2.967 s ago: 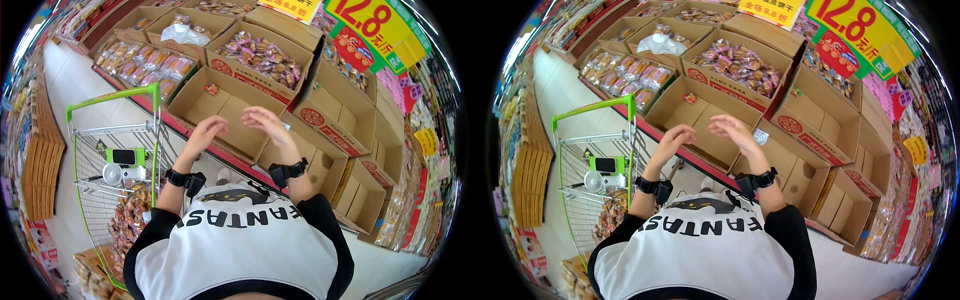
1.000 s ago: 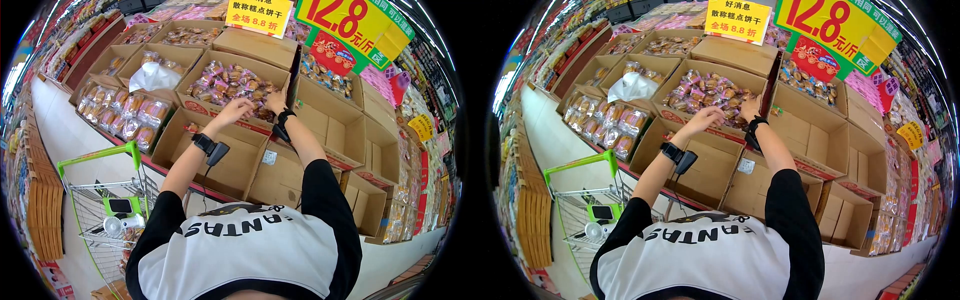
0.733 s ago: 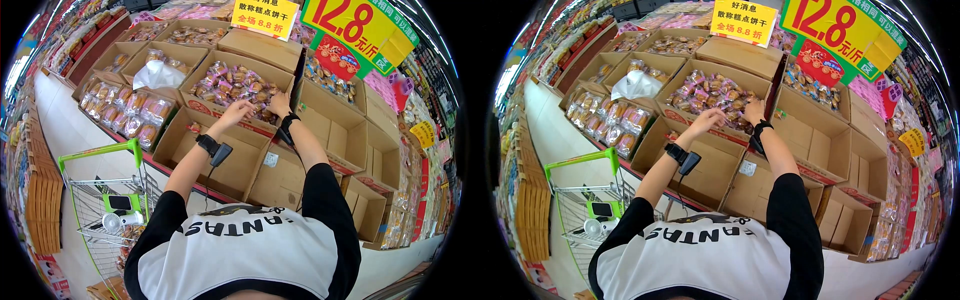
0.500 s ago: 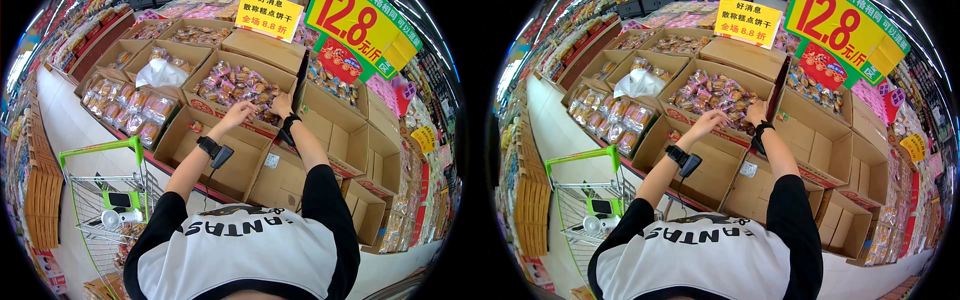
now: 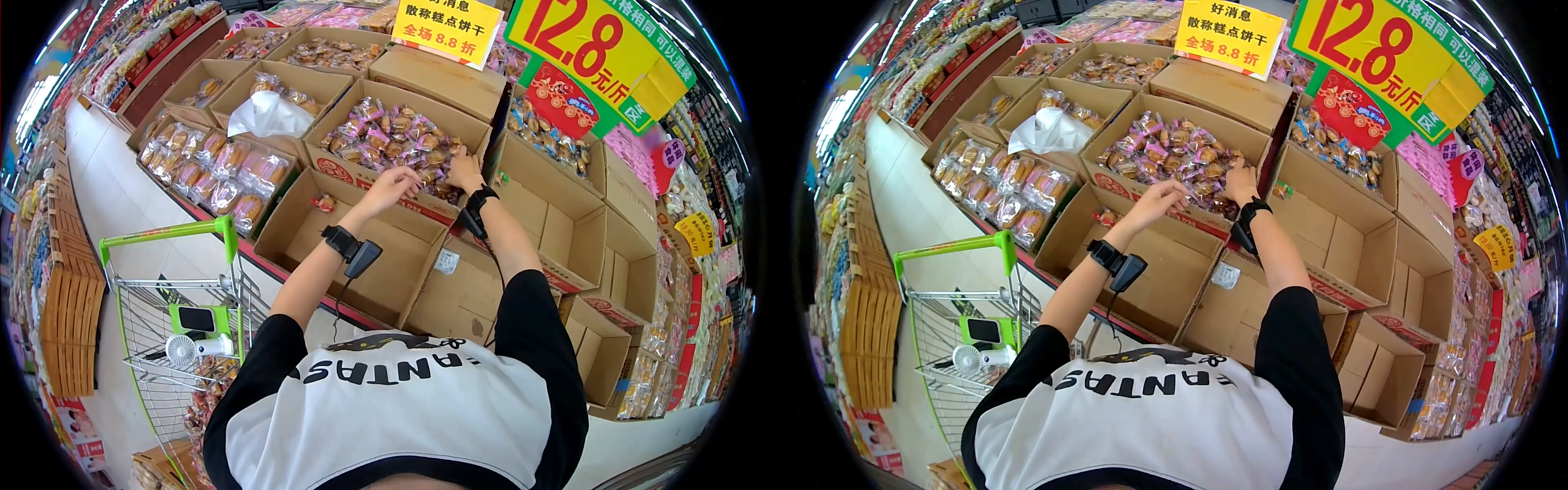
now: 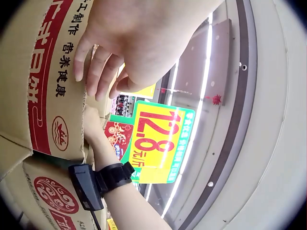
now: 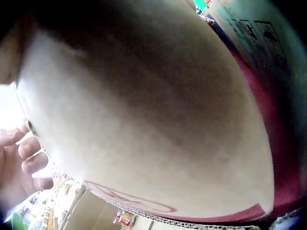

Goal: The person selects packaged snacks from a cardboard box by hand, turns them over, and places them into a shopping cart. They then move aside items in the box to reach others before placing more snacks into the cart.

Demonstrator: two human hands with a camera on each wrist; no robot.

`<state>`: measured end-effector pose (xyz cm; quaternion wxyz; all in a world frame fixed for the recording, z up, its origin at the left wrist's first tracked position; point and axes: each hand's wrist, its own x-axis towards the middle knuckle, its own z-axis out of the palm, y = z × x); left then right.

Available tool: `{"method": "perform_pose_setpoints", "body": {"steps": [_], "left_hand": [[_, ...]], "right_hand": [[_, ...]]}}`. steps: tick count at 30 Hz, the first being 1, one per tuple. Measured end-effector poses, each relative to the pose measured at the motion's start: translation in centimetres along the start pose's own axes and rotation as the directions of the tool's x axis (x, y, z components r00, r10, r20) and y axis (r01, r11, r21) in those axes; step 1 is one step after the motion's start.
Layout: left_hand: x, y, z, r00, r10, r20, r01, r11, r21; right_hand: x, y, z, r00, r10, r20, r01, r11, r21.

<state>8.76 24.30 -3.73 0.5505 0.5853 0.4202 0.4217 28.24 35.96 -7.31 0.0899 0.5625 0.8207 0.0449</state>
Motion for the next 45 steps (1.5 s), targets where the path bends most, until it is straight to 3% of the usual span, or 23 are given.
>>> {"method": "perform_pose_setpoints", "body": {"steps": [2, 4, 8, 11, 12, 15, 18, 20, 24, 25, 29, 32, 34, 36, 38, 40, 45], "left_hand": [[-0.2, 0.4, 0.1, 1.0, -0.025, 0.001, 0.025, 1.0, 0.008], [-0.5, 0.7, 0.0, 1.0, 0.016, 0.024, -0.017, 0.999, 0.033], [-1.0, 1.2, -0.4, 0.999, 0.05, 0.017, -0.051, 0.999, 0.011], [-1.1, 1.3, -0.6, 0.998, 0.062, 0.029, -0.063, 0.997, 0.042], [-1.2, 1.3, -0.7, 0.996, 0.081, 0.025, -0.082, 0.996, 0.036], [-1.5, 2.0, -0.7, 0.996, 0.09, 0.016, -0.091, 0.996, 0.024], [-1.8, 2.3, -0.5, 0.995, 0.101, -0.025, -0.101, 0.995, -0.008], [-2.0, 2.4, -0.4, 0.991, 0.118, -0.062, -0.12, 0.992, -0.032], [-2.9, 3.0, -0.1, 0.972, 0.202, -0.118, -0.189, 0.975, 0.116], [-3.2, 3.2, 0.0, 0.959, 0.254, -0.129, -0.229, 0.957, 0.18], [-6.0, 5.0, 1.7, 0.935, 0.334, -0.121, -0.304, 0.928, 0.214], [-8.2, 5.9, 2.4, 0.924, 0.348, -0.158, -0.283, 0.901, 0.329], [-9.5, 6.3, 2.5, 0.878, 0.447, -0.172, -0.289, 0.78, 0.555], [-10.3, 6.0, 2.5, 0.877, 0.436, -0.203, -0.266, 0.792, 0.55], [-11.2, 6.0, 2.5, 0.876, 0.423, -0.232, -0.243, 0.803, 0.545], [-12.4, 6.3, 2.6, 0.908, 0.328, -0.261, -0.164, 0.851, 0.499], [-14.4, 4.9, 2.6, 0.894, 0.339, -0.292, -0.174, 0.864, 0.473]], "right_hand": [[-0.1, -0.1, 0.0, 1.0, -0.001, -0.006, 0.001, 1.0, -0.001], [-0.5, -0.2, -0.3, 0.99, 0.056, -0.128, -0.044, 0.995, 0.095], [-1.2, 0.1, -1.7, 0.983, 0.077, -0.165, -0.036, 0.969, 0.243], [-2.6, -0.1, -3.7, 0.9, 0.123, -0.418, 0.137, 0.831, 0.539], [-3.4, -0.3, -4.8, 0.9, 0.126, -0.417, 0.134, 0.832, 0.539], [-5.2, -1.1, -7.0, 0.868, 0.199, -0.455, 0.22, 0.667, 0.712], [-6.3, -1.6, -7.2, 0.799, 0.2, -0.567, 0.306, 0.677, 0.67], [-7.1, -2.0, -7.4, 0.802, 0.179, -0.569, 0.34, 0.648, 0.682], [-9.1, -3.1, -8.1, 0.791, 0.154, -0.592, 0.435, 0.539, 0.722], [-9.8, -3.6, -8.5, 0.781, 0.162, -0.603, 0.425, 0.569, 0.704], [-11.6, -5.5, -9.7, 0.81, 0.145, -0.568, 0.442, 0.484, 0.755], [-13.2, -7.2, -10.9, 0.786, 0.161, -0.597, 0.457, 0.5, 0.736], [-14.8, -8.6, -12.1, 0.76, 0.136, -0.636, 0.477, 0.548, 0.687], [-15.9, -10.0, -12.9, 0.803, 0.102, -0.587, 0.47, 0.498, 0.729], [-16.5, -10.7, -13.1, 0.791, 0.12, -0.6, 0.489, 0.467, 0.737], [-17.2, -11.7, -12.9, 0.792, 0.045, -0.608, 0.486, 0.556, 0.674], [-18.9, -13.0, -12.3, 0.795, 0.001, -0.607, 0.513, 0.532, 0.673]]}}
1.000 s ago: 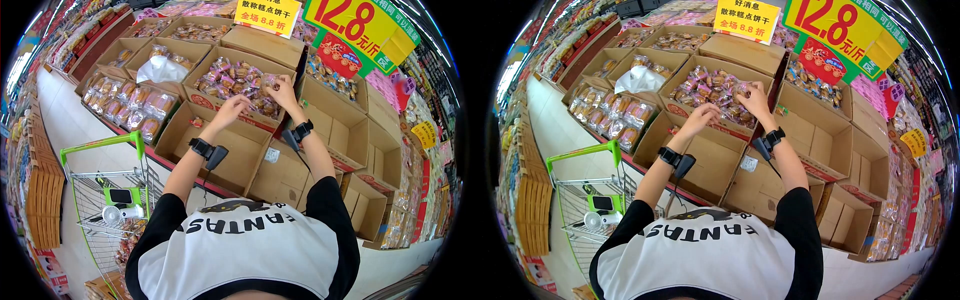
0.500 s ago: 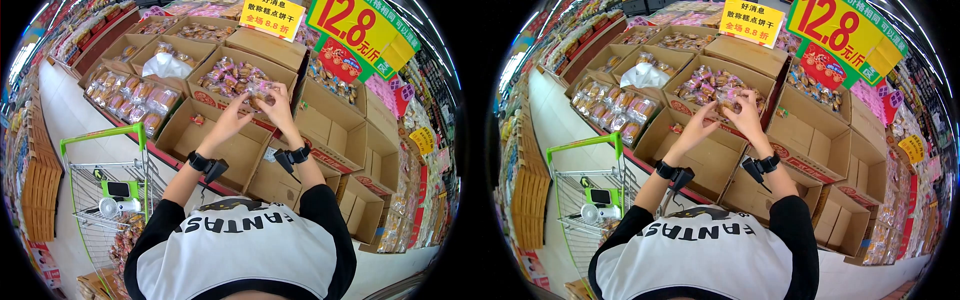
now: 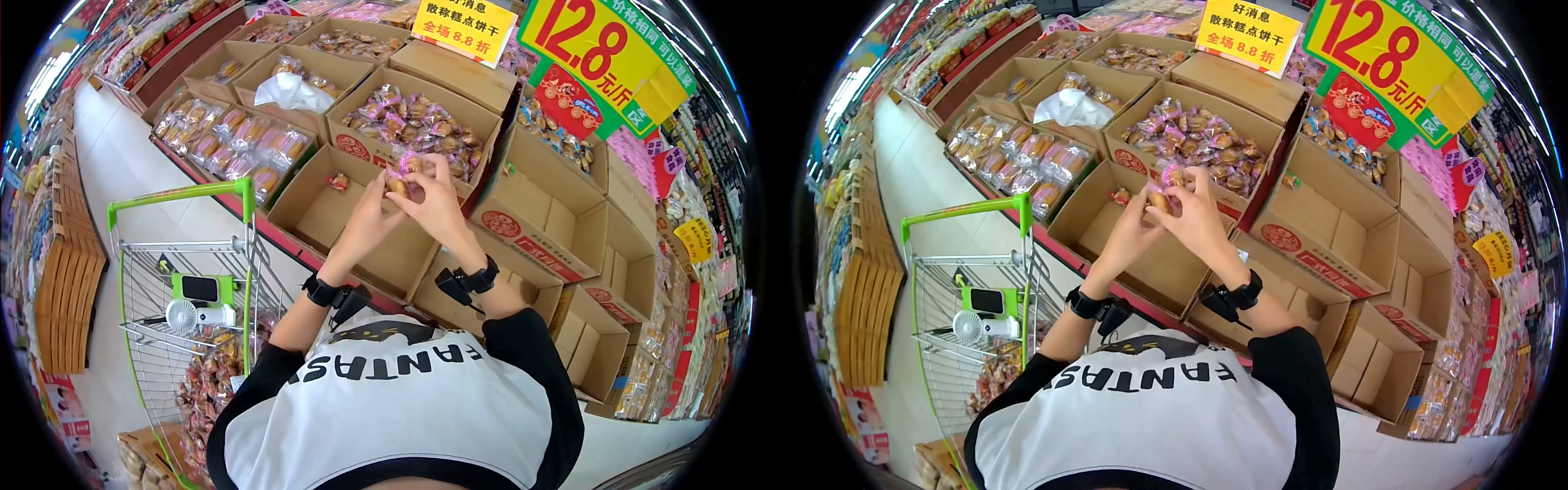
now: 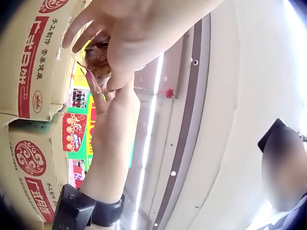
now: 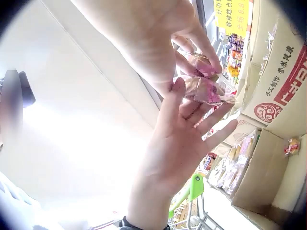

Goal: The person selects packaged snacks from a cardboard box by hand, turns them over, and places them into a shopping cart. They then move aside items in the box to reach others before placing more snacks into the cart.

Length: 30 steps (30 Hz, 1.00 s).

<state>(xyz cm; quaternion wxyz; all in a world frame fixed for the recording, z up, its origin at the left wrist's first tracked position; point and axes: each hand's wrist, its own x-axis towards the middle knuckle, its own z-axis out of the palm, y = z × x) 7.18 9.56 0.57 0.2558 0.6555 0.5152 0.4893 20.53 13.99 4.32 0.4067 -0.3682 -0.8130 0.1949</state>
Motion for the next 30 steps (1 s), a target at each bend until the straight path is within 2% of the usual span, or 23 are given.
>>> {"method": "perform_pose_setpoints", "body": {"steps": [2, 4, 5, 6, 7, 8, 9, 11, 13, 15, 16, 18, 20, 22, 24, 28, 30], "left_hand": [[-0.9, -0.9, 0.0, 1.0, -0.006, -0.021, 0.006, 1.0, 0.021], [-1.7, -1.8, -0.1, 0.989, -0.124, -0.082, 0.103, 0.969, -0.227], [-2.1, -2.2, -0.6, 0.988, -0.132, -0.085, 0.11, 0.967, -0.228], [-2.4, -1.6, -1.5, 0.975, -0.222, -0.012, 0.199, 0.897, -0.395], [-2.7, -1.0, -2.3, 0.953, -0.295, 0.074, 0.287, 0.79, -0.542], [-3.1, -0.8, -2.9, 0.943, -0.327, 0.059, 0.302, 0.767, -0.566], [-3.5, -0.4, -3.5, 0.941, -0.334, 0.052, 0.303, 0.766, -0.567], [-4.1, 0.4, -4.7, 0.938, -0.346, 0.028, 0.282, 0.713, -0.641], [-4.6, 0.1, -5.5, 0.941, -0.337, -0.011, 0.259, 0.743, -0.618], [-5.1, 0.0, -6.3, 0.945, -0.326, 0.034, 0.274, 0.728, -0.629], [-5.4, -0.1, -6.5, 0.943, -0.331, 0.043, 0.275, 0.694, -0.665], [-5.9, 0.2, -6.8, 0.953, -0.301, 0.02, 0.238, 0.709, -0.664], [-6.2, 0.8, -7.0, 0.963, -0.269, -0.001, 0.201, 0.723, -0.661], [-6.5, 1.5, -7.2, 0.959, -0.283, 0.011, 0.207, 0.671, -0.712], [-6.7, 1.5, -7.4, 0.961, -0.276, 0.013, 0.201, 0.666, -0.718], [-7.1, 2.1, -7.7, 0.961, -0.272, 0.054, 0.221, 0.63, -0.745], [-7.3, 2.0, -7.7, 0.961, -0.268, 0.071, 0.226, 0.613, -0.757]], "right_hand": [[-0.9, -0.7, 0.3, 0.997, 0.045, 0.06, -0.048, 0.997, 0.06], [-1.6, -1.1, 0.7, 0.996, 0.049, 0.08, -0.056, 0.995, 0.086], [-1.9, -1.2, 0.9, 0.994, 0.049, 0.094, -0.059, 0.992, 0.111], [-2.0, -1.3, 0.9, 0.994, 0.051, 0.102, -0.062, 0.992, 0.113], [-2.0, -1.4, 1.0, 0.994, 0.076, 0.082, -0.092, 0.969, 0.227], [-2.0, -1.5, 1.0, 0.993, 0.102, 0.066, -0.118, 0.933, 0.34], [-2.1, -1.3, 1.4, 0.992, 0.099, 0.075, -0.119, 0.931, 0.344], [-2.3, -0.7, 2.2, 0.991, 0.133, 0.032, -0.126, 0.802, 0.584], [-2.5, -0.7, 2.3, 0.985, 0.155, 0.076, -0.167, 0.75, 0.64], [-2.8, -0.8, 2.5, 0.974, 0.182, 0.137, -0.224, 0.649, 0.727], [-3.0, -0.9, 2.6, 0.973, 0.182, 0.143, -0.227, 0.647, 0.728], [-3.3, -1.1, 2.7, 0.959, 0.192, 0.206, -0.278, 0.523, 0.806], [-3.2, -1.5, 2.5, 0.948, 0.223, 0.227, -0.313, 0.517, 0.797], [-3.3, -1.8, 2.4, 0.935, 0.254, 0.246, -0.346, 0.51, 0.788], [-3.4, -1.8, 2.2, 0.881, 0.277, 0.385, -0.466, 0.365, 0.806], [-3.7, -2.1, 2.1, 0.858, 0.248, 0.45, -0.51, 0.307, 0.804], [-3.9, -2.4, 2.0, 0.824, 0.253, 0.507, -0.56, 0.228, 0.797]]}}
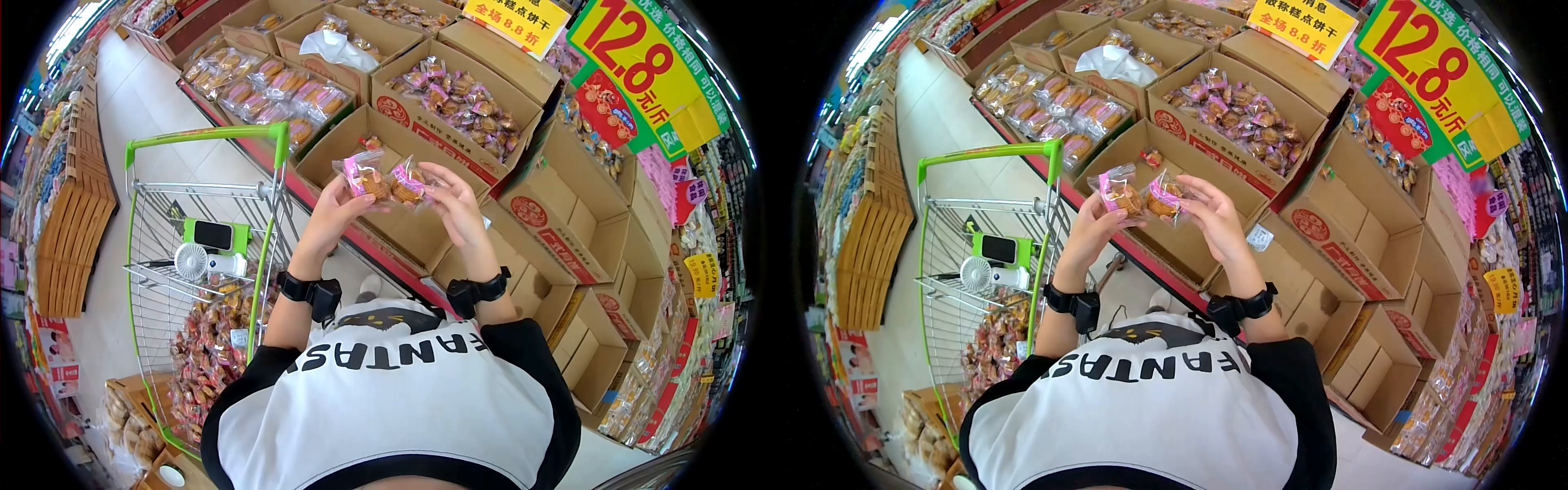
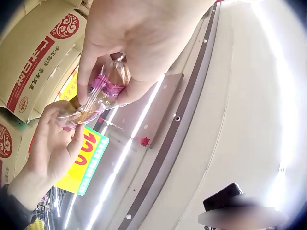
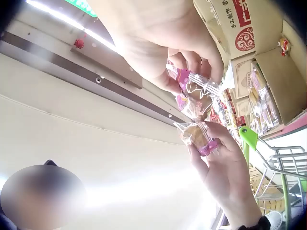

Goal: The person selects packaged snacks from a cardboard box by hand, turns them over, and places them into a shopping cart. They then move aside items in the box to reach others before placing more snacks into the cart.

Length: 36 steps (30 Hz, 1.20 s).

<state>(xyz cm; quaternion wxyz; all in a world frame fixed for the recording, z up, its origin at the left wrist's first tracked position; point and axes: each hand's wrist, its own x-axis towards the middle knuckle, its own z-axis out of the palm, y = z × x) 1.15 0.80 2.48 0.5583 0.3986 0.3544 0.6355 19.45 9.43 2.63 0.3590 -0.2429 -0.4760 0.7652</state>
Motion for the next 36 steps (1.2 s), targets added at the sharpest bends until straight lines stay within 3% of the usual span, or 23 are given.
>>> {"method": "perform_pose_setpoints", "body": {"steps": [7, 11, 13, 20, 22, 28, 31, 36], "left_hand": [[-0.7, 0.1, 0.1, 1.0, -0.013, -0.001, 0.013, 0.998, -0.055], [-1.0, 0.7, 0.9, 1.0, -0.015, -0.024, 0.013, 0.997, -0.074], [-1.1, 1.0, 1.0, 0.997, 0.047, -0.056, -0.05, 0.998, -0.042], [-2.0, 1.8, 0.0, 0.998, 0.021, -0.056, -0.016, 0.996, 0.089], [-2.4, 2.0, 0.3, 0.989, 0.088, -0.122, -0.067, 0.985, 0.161], [-3.5, 3.3, 0.2, 0.991, 0.046, -0.127, -0.015, 0.971, 0.24], [-3.7, 2.9, -0.2, 0.994, 0.055, -0.092, -0.034, 0.977, 0.209], [-4.1, 2.5, 0.2, 0.999, 0.019, -0.051, -0.004, 0.958, 0.286]], "right_hand": [[-0.6, 0.7, 0.4, 0.996, 0.046, 0.074, -0.048, 0.999, 0.023], [-0.4, 1.6, 0.8, 0.998, 0.065, -0.003, -0.065, 0.998, 0.005], [-0.4, 1.7, 1.0, 0.997, 0.075, -0.023, -0.075, 0.997, 0.017], [-0.4, 1.8, 1.1, 0.995, 0.102, -0.014, -0.101, 0.992, 0.075], [-0.5, 2.0, 1.1, 0.995, 0.101, -0.002, -0.101, 0.992, 0.079], [-0.9, 2.3, 1.8, 0.99, 0.118, -0.074, -0.12, 0.993, -0.015], [-1.0, 2.7, 1.7, 0.986, 0.163, -0.03, -0.165, 0.983, -0.075], [-1.5, 2.6, 2.6, 0.974, 0.196, 0.111, -0.196, 0.981, -0.012]]}}
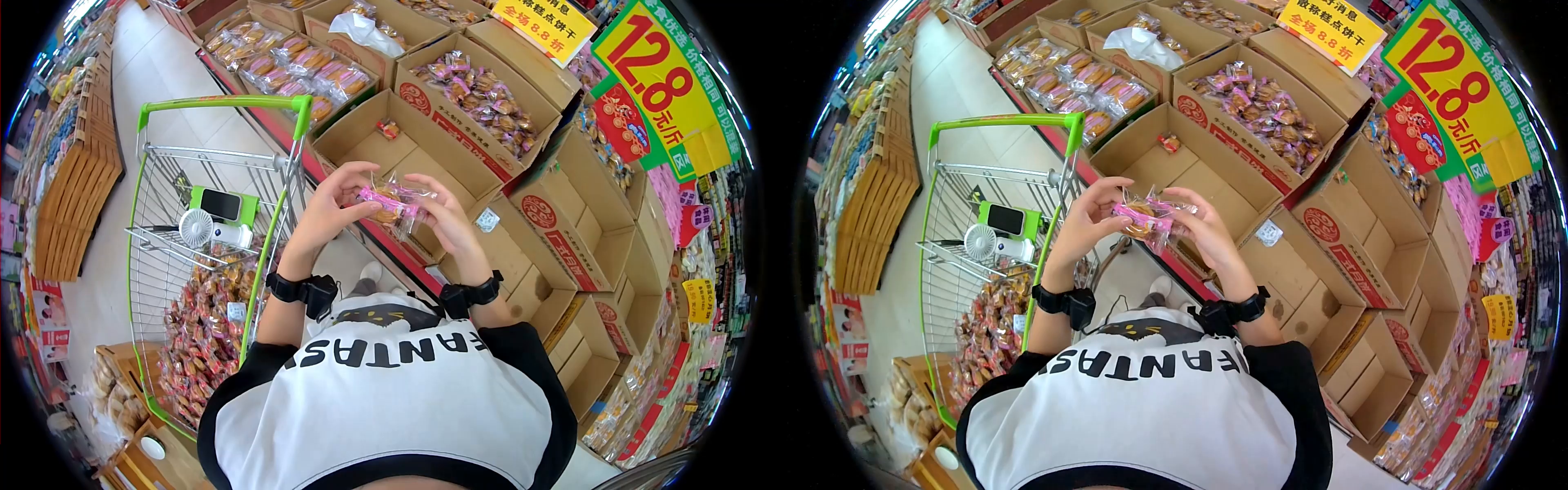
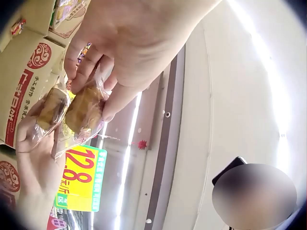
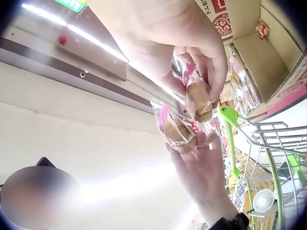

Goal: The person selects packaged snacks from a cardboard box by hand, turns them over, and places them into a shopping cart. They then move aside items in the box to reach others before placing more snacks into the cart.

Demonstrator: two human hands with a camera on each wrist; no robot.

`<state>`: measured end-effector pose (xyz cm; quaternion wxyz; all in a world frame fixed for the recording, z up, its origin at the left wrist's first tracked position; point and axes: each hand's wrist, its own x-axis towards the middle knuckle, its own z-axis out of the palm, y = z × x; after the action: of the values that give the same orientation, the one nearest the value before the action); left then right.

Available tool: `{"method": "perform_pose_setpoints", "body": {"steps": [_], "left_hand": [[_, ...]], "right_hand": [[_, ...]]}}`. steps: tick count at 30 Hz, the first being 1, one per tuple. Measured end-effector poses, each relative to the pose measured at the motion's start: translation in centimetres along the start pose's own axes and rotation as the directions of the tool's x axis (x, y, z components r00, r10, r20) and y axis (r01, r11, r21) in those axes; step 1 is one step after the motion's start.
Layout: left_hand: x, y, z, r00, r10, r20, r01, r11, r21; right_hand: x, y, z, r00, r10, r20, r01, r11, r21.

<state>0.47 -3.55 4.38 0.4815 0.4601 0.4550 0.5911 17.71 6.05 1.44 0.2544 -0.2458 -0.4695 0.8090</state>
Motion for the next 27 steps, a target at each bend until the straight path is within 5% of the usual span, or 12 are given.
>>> {"method": "perform_pose_setpoints", "body": {"steps": [13, 15, 27], "left_hand": [[-2.1, -0.6, -0.7, 0.987, -0.03, -0.16, 0.065, 0.974, 0.218], [-2.6, -1.0, -0.9, 0.984, -0.012, -0.18, 0.053, 0.973, 0.224], [-7.1, -1.9, -2.0, 0.916, 0.074, -0.393, 0.049, 0.954, 0.295]], "right_hand": [[0.7, 1.8, 0.9, 0.977, 0.056, 0.206, -0.11, 0.959, 0.261], [0.6, 1.7, 1.5, 0.98, 0.047, 0.192, -0.04, 0.999, -0.037], [1.7, 3.6, 5.1, 0.927, 0.069, 0.37, -0.007, 0.986, -0.167]]}}
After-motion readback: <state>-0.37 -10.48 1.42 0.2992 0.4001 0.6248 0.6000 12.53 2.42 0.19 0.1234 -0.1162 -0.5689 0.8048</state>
